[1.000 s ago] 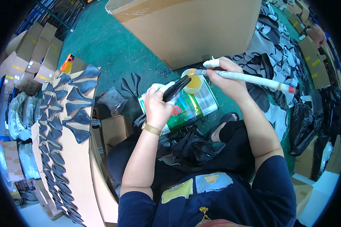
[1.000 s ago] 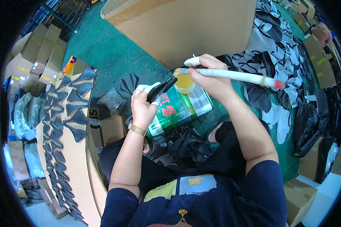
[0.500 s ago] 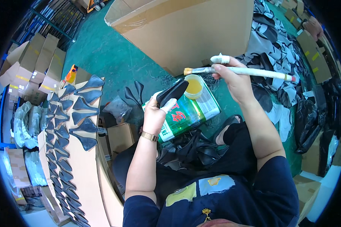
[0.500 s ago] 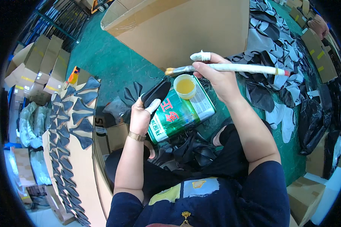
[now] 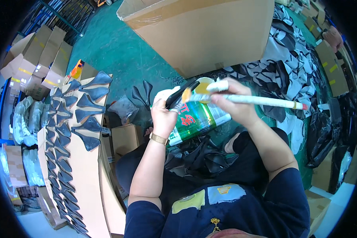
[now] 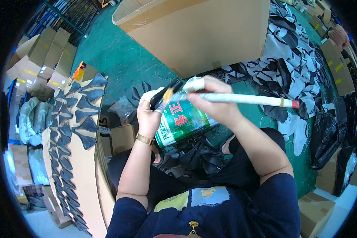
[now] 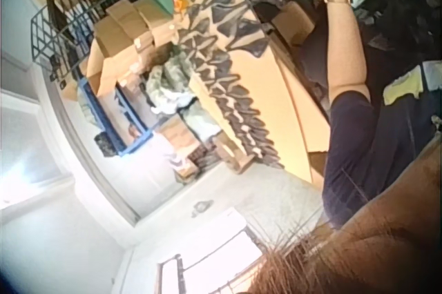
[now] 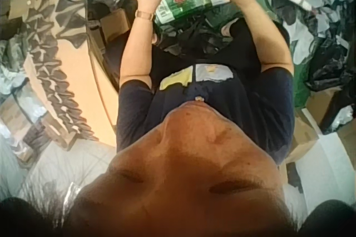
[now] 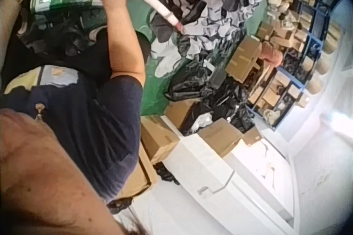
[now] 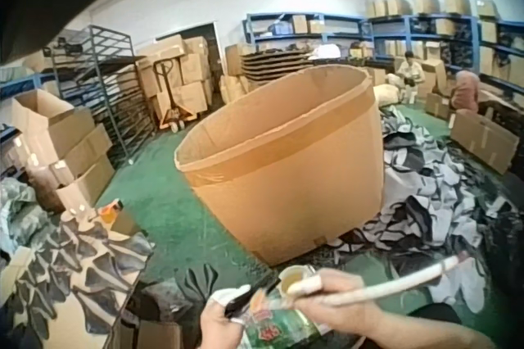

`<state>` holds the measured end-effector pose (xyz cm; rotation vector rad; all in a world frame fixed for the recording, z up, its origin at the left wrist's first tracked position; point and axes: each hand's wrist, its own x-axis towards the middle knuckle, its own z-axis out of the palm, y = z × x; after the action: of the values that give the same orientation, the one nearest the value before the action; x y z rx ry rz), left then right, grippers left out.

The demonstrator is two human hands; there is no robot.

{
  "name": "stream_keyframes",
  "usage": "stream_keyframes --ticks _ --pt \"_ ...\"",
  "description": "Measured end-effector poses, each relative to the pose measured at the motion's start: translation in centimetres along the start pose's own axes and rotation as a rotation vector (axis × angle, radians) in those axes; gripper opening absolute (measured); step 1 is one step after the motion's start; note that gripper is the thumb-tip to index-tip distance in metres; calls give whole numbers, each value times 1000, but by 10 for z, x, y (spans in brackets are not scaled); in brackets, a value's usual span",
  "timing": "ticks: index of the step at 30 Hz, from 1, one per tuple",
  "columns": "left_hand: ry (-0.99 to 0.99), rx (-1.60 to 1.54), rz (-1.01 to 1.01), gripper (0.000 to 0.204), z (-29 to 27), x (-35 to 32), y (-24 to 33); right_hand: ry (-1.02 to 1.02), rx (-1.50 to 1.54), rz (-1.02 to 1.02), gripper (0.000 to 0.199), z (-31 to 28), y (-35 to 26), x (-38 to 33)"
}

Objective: The person dips a brush into glue and applies the adhesive along the edges of bicycle seat components by hand.

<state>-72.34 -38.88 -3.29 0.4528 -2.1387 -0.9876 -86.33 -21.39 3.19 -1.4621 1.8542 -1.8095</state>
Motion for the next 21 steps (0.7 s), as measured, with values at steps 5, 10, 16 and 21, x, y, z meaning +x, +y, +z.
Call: stream_keyframes --ticks 5,10,16,21 --pt "54 50 -9 38 2 2 9 77 -62 1 16 -7 -7 6" --pt "43 153 64 44 1 0 2 -117 -112 -165 17 17 -21 -3" --pt "82 79 56 44 0 1 4 90 -355 -159 17 -18 -6 11" --pt "67 -9 112 38 -5 3 6 271 335 237 16 -19 2 5"
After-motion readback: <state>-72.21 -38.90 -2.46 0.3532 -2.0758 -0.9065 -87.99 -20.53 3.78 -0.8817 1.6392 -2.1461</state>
